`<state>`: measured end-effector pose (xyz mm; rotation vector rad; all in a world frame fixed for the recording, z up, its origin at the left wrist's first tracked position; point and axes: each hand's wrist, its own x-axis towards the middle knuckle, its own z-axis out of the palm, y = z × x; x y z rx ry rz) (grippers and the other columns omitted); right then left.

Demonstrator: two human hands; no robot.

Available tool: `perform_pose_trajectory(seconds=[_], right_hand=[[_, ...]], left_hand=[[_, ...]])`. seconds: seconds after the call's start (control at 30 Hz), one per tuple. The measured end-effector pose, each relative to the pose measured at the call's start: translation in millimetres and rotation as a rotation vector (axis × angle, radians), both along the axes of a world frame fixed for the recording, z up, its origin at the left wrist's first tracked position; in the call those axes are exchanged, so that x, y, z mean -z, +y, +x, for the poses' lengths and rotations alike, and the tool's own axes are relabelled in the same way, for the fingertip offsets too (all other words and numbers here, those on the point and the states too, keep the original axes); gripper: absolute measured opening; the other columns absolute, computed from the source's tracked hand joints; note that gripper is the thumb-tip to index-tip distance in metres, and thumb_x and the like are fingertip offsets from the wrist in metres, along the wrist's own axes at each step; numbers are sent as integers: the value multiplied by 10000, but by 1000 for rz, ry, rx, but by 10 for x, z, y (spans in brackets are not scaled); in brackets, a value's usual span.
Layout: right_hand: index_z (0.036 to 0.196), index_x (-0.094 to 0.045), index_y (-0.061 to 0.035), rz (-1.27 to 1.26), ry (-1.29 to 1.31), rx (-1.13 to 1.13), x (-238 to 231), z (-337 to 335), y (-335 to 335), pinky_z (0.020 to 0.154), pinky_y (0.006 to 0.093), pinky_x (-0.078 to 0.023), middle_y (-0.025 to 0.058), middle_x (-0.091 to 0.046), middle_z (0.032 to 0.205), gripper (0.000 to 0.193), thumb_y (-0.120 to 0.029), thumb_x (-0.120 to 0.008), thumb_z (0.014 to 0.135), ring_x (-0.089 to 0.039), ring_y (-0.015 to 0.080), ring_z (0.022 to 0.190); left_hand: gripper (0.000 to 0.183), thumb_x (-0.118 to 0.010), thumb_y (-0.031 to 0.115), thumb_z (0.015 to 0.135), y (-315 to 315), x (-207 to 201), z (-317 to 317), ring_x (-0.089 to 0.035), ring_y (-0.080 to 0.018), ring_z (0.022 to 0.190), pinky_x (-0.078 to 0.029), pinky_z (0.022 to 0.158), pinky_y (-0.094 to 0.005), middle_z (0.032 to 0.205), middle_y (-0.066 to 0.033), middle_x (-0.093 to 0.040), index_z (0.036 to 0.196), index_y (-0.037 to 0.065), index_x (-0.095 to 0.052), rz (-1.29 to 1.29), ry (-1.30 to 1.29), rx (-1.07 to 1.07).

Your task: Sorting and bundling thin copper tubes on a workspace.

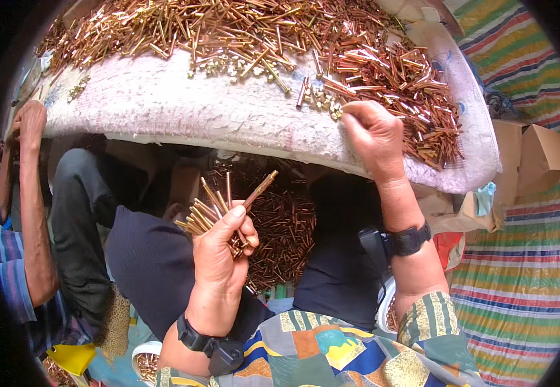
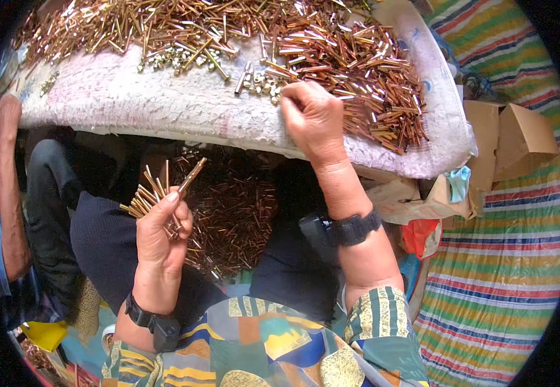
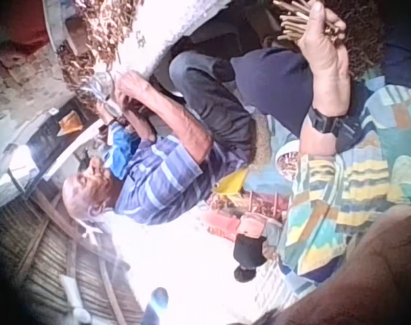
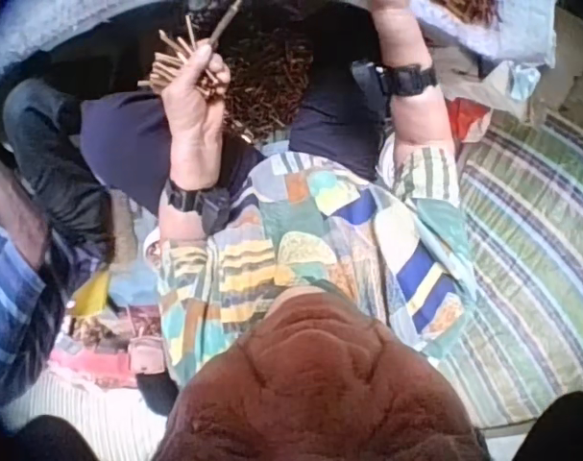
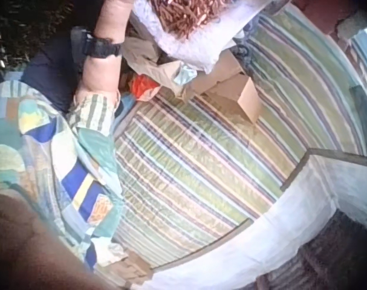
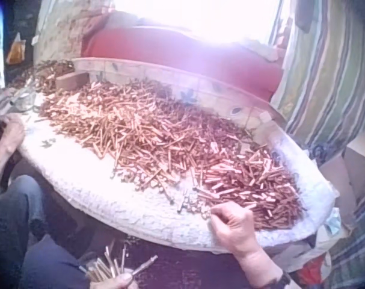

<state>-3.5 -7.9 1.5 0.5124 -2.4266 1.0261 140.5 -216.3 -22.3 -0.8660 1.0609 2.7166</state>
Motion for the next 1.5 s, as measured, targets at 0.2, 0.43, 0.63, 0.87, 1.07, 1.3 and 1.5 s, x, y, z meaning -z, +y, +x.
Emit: perform_pose_trajectory(seconds=[0.2,0.43,0.63,0.87,1.07,1.3,1.5], right_hand=[[740,-582,-82,429,103,78,37,-46,-105,583,377,-482,106,-569,720,102,-179,-601,715,-591,283,637],[719,-537,-57,754,64,133,-68,-83,-111,583,374,-462,121,-564,661,75,-109,-588,704,-579,278,625],[855,-624,8,-328,-617,-322,-303,456,-223,479,177,-410,-20,-566,628,117,0,-548,767,-510,31,545],[896,-595,31,-566,-802,-416,-172,755,-228,486,177,-408,11,-554,660,112,-29,-550,813,-501,48,542],[875,-614,21,-574,-731,-368,-137,838,-229,489,177,-399,19,-564,686,96,-19,-544,824,-504,60,542],[909,-641,10,-455,-553,-480,-54,857,-228,544,184,-423,33,-587,789,138,23,-561,798,-530,68,626],[972,-605,2,-478,-531,-429,-60,916,-240,595,184,-434,46,-593,814,213,61,-559,773,-537,73,655]], left_hand=[[180,-600,136,781,-12,8,20,-485,-119,460,-353,399,-212,593,-26,-527,904,10,-560,4,-1,56],[141,-608,110,777,-35,122,-12,-525,-128,446,-371,372,-205,584,-51,-557,867,7,-574,40,30,67],[150,-581,125,789,7,99,-26,-504,-118,451,-368,391,-201,577,-33,-535,872,2,-568,3,84,135],[149,-587,121,785,23,79,-19,-514,-122,457,-389,396,-210,577,-38,-539,878,6,-568,27,107,199],[147,-589,108,784,33,99,-11,-520,-121,463,-409,411,-211,581,-41,-544,886,4,-567,45,103,214],[161,-594,105,783,29,104,14,-526,-123,468,-412,415,-210,589,-45,-554,902,-1,-573,42,92,246],[179,-607,106,770,31,78,27,-532,-126,452,-404,402,-204,580,-45,-562,909,-4,-579,21,84,265]])
